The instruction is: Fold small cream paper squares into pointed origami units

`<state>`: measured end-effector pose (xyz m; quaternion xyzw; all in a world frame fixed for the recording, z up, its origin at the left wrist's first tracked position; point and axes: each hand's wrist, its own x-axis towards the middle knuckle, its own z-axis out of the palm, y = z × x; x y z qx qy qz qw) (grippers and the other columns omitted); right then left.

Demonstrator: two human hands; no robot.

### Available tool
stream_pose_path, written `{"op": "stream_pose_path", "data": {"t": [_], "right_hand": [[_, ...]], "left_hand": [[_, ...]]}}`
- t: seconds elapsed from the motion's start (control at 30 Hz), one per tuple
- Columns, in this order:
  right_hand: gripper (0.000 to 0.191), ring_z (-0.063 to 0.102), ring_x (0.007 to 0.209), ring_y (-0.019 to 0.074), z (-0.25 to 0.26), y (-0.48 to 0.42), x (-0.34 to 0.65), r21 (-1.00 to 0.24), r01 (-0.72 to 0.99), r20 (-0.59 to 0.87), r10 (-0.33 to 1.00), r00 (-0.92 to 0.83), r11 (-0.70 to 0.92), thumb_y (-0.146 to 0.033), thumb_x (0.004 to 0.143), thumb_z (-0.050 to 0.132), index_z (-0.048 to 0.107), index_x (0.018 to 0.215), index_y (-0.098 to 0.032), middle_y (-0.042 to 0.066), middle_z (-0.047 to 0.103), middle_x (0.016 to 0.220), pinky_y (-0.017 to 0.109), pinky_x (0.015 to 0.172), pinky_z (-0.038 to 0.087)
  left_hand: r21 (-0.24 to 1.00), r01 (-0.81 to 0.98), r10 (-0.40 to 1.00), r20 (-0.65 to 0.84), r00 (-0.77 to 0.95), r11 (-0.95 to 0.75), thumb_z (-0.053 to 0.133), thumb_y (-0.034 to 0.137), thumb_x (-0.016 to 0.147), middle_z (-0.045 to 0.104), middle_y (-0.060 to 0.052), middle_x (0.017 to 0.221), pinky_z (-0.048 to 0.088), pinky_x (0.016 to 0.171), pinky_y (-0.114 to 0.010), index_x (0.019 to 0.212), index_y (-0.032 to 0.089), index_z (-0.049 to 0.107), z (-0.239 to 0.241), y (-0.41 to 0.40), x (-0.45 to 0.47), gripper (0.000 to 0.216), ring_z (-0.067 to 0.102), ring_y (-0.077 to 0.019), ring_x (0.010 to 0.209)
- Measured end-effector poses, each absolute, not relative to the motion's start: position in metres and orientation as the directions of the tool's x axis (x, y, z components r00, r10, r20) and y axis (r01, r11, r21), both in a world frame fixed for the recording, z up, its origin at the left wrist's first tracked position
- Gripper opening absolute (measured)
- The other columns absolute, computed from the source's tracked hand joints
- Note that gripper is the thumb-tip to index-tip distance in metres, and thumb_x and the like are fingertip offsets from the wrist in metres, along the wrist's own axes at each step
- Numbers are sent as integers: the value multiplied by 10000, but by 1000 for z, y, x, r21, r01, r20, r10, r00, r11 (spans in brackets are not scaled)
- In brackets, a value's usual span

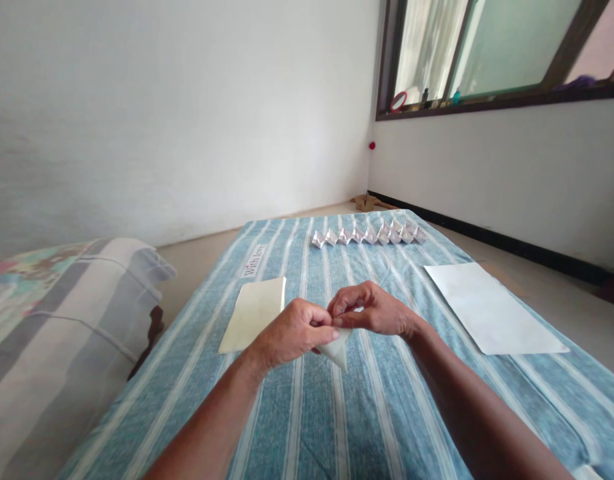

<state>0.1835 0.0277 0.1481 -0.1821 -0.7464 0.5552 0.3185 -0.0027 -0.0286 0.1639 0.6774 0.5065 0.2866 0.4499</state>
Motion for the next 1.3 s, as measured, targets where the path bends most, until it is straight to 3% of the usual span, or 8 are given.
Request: {"op": "stream_pose_path", "data": {"t": [0.13, 0.4, 1.07, 1.3], "right_hand": [[150, 610, 705, 150, 151, 18, 192, -960, -186, 278, 632, -724, 209, -343, 734, 751, 752, 720, -194, 28, 704, 816, 285, 652, 495], [115, 629, 746, 149, 158, -4, 200, -957, -257, 282, 660, -696, 137, -309, 742, 761, 750, 709, -199, 28, 720, 855, 287, 698, 481], [131, 632, 746, 151, 159, -19, 206, -941, -308, 325, 611, -722, 138, -259, 757, 766, 726, 714, -143, 64, 719, 868, 284, 705, 483], [121, 616, 729, 140, 159, -22, 208, -943, -301, 322, 628, -709, 144, -242, 762, 758, 719, 709, -140, 53, 706, 843, 271, 693, 477]], "left_hand": [[934, 354, 914, -96, 394, -54, 689, 327, 716, 573, 10, 551, 497, 538, -238, 614, 165, 703, 163, -41, -2, 192, 556, -126, 522], [955, 286, 910, -45, 411, -82, 671, 406, 780, 655, -34, 585, 522, 573, -258, 605, 163, 721, 169, -57, 3, 304, 608, -145, 548], [939, 332, 935, -32, 353, -93, 660, 342, 714, 545, 13, 478, 405, 481, -202, 523, 129, 634, 172, -74, 15, 287, 508, -90, 474], [947, 317, 929, -70, 363, -53, 675, 367, 715, 575, 12, 540, 497, 529, -235, 595, 126, 653, 175, -77, 19, 270, 569, -114, 522]]}}
